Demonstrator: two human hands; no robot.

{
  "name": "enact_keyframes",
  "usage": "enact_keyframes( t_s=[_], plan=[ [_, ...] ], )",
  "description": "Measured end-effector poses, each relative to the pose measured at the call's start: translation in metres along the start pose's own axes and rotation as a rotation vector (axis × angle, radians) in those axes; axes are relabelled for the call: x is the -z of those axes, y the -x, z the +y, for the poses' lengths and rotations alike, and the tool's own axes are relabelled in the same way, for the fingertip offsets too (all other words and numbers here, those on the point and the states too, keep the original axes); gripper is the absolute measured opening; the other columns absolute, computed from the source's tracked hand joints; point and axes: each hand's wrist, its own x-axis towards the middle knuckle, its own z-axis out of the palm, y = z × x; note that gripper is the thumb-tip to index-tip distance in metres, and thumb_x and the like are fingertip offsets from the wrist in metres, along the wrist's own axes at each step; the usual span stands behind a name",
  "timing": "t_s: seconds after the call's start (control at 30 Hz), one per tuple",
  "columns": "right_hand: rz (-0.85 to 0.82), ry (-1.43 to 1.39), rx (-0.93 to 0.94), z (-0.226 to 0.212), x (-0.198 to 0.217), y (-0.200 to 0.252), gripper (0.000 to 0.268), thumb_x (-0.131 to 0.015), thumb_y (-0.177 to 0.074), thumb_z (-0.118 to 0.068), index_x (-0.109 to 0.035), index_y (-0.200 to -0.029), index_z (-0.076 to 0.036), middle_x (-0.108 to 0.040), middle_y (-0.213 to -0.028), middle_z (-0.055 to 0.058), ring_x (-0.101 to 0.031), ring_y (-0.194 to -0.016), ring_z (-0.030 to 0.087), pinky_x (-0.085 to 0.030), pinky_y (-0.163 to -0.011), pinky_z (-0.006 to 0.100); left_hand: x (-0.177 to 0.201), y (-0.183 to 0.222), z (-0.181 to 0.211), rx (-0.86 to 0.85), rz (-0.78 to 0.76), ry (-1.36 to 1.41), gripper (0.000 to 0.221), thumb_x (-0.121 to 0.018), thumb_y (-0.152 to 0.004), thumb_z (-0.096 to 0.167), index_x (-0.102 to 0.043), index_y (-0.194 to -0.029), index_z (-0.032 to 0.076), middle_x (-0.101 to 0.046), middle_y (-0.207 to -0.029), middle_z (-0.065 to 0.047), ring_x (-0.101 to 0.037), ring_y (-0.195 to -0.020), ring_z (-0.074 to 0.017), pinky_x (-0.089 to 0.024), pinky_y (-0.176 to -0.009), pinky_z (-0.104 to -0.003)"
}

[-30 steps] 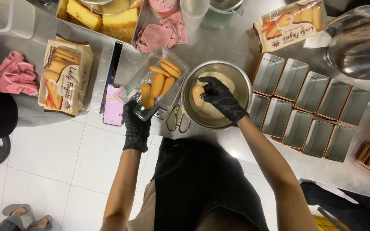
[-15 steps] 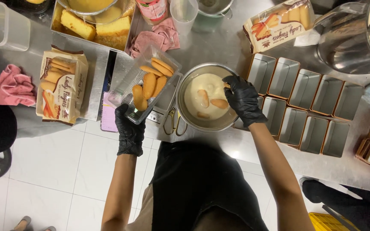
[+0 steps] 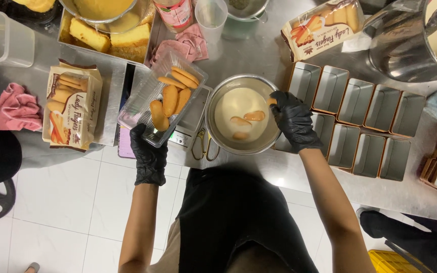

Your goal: Prepare tiramisu by dipping ladyfingers into a liquid mixture and arranging them in small baking tins.

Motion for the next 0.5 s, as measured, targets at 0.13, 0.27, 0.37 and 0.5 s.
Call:
enact_keyframes(
  t_s=[0.13,0.27,0.37,0.5],
  plan=[
    [-0.010,0.069,-0.041,0.002,0.004,0.002,0.031,-0.076,-0.088,-0.007,-0.066,-0.117,-0.009,-0.070,-0.105,0.018,-0.070,-0.094,0.037,-0.056,-0.081,0.045,-0.008,0.001,0.001,0.001,0.020,-0.012,0.050,-0.067,-0.085,0.031,-0.057,-0.126,0.003,-0.064,-0.122,-0.012,-0.067,-0.109,-0.0278,-0.060,-0.095,-0.040],
    [0.046,0.068,-0.085,0.010,0.000,0.007,0.033,-0.076,-0.086,-0.005,-0.067,-0.118,-0.006,-0.070,-0.106,0.018,-0.070,-0.094,0.036,-0.057,-0.080,0.043,0.005,-0.004,-0.003,-0.008,0.105,-0.029,0.042,-0.069,-0.086,0.032,-0.058,-0.117,0.007,-0.063,-0.114,-0.011,-0.067,-0.104,-0.0256,-0.060,-0.092,-0.039],
    [0.018,-0.082,-0.141,0.005,0.004,0.008,0.029,-0.077,-0.087,-0.004,-0.067,-0.115,-0.006,-0.070,-0.104,0.019,-0.071,-0.091,0.035,-0.057,-0.078,0.043,0.015,-0.010,-0.005,0.001,0.100,-0.018,0.034,-0.071,-0.086,0.033,-0.058,-0.108,0.010,-0.062,-0.105,-0.007,-0.067,-0.097,-0.0235,-0.060,-0.088,-0.037],
    [0.057,-0.036,-0.073,0.006,0.001,0.009,0.033,-0.077,-0.084,-0.002,-0.067,-0.115,-0.004,-0.070,-0.104,0.019,-0.070,-0.092,0.037,-0.057,-0.078,0.043,0.031,-0.018,-0.008,0.017,0.041,-0.024,0.030,-0.073,-0.090,0.033,-0.059,-0.103,0.010,-0.062,-0.098,-0.006,-0.065,-0.088,-0.0227,-0.058,-0.080,-0.035]
  ],
)
